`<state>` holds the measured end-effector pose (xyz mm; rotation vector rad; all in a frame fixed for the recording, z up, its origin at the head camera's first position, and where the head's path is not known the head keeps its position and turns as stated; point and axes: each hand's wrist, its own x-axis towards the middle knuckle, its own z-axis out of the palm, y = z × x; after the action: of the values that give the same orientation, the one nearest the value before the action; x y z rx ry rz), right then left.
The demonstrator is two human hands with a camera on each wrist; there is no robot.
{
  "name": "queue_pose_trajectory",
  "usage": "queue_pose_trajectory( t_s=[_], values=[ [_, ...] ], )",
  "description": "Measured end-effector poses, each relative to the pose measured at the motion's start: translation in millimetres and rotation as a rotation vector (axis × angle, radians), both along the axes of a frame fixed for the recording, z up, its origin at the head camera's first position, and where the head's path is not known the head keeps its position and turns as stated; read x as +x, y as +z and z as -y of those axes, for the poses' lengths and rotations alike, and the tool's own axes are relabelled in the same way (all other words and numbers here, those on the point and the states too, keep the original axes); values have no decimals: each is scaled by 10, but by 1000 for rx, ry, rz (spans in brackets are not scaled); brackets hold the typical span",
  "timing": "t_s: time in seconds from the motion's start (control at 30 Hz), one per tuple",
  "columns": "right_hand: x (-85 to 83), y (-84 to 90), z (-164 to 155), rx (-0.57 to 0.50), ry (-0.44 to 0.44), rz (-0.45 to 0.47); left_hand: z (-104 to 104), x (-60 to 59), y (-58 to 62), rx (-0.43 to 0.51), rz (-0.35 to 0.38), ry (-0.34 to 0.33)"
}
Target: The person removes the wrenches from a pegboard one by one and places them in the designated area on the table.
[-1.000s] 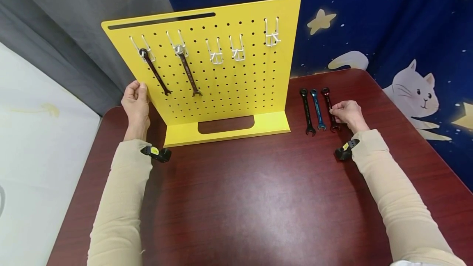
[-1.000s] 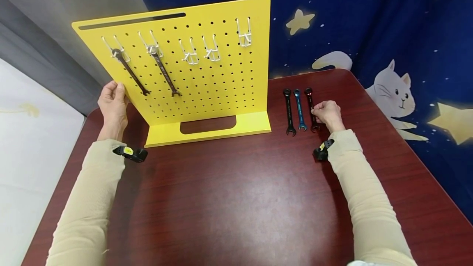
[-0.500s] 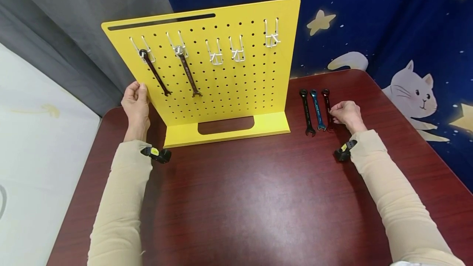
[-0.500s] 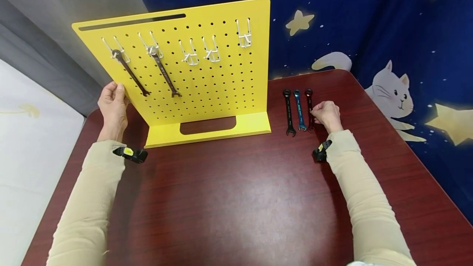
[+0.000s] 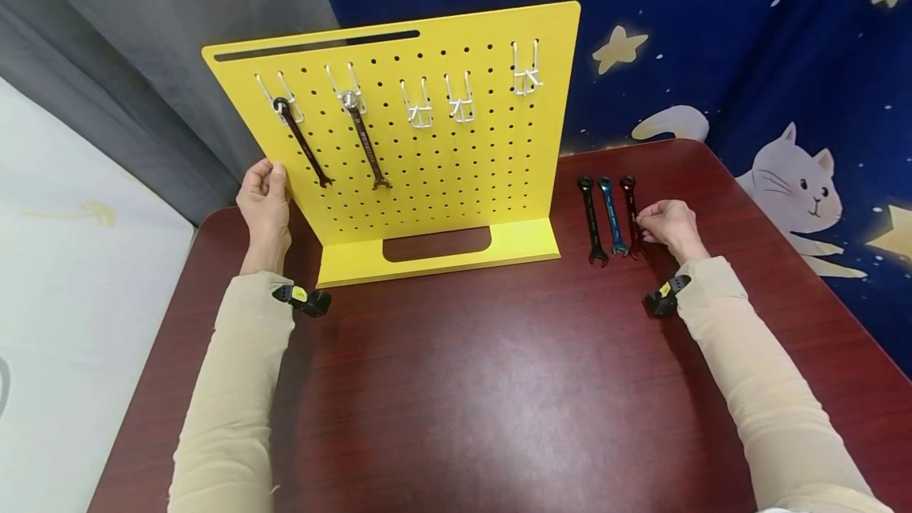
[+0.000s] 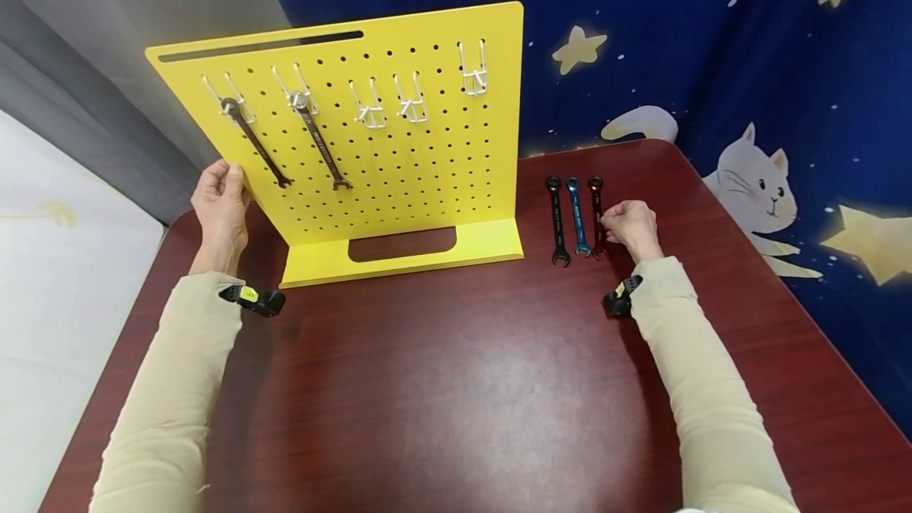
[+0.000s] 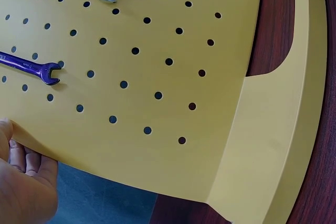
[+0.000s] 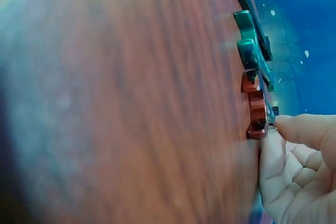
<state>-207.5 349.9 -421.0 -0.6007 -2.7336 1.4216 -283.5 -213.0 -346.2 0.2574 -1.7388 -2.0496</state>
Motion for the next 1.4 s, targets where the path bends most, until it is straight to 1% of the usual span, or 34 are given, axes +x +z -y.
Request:
queue_pose_trajectory(
  t_s=[0.1,0.2,0.27,0.37,0.5,0.6,0.73,0.87,1.0,1.13,1.4],
  values=[
    [15,-14,-5,-32,-1,-15,6,1,-10,-2,-1,-4],
    [34,-13,8,-59,-8,-53,12,1,-15,-11,5,-5],
    [43,-5,31,-77,-17,-96,13,-1,-15,-11,7,-10],
    [46,25,108,-140,-21,-186,8,-3,-12,-12,14,-15],
    [14,110,319,-251,-15,-327,8,6,-6,-18,17,-9],
    [-21,197,538,-345,10,-420,12,13,-5,-14,9,1],
    [-62,308,850,-471,76,-500,11,10,-6,11,-9,-1],
    [-108,407,1165,-520,135,-519,4,1,-4,16,-6,-9],
    [-157,511,1495,-524,190,-522,1,0,5,-9,10,-1],
    [-205,592,1800,-529,256,-523,-2,-2,9,-18,7,8],
    [-272,739,2310,-528,373,-506,-15,6,10,-33,26,8]
  ],
)
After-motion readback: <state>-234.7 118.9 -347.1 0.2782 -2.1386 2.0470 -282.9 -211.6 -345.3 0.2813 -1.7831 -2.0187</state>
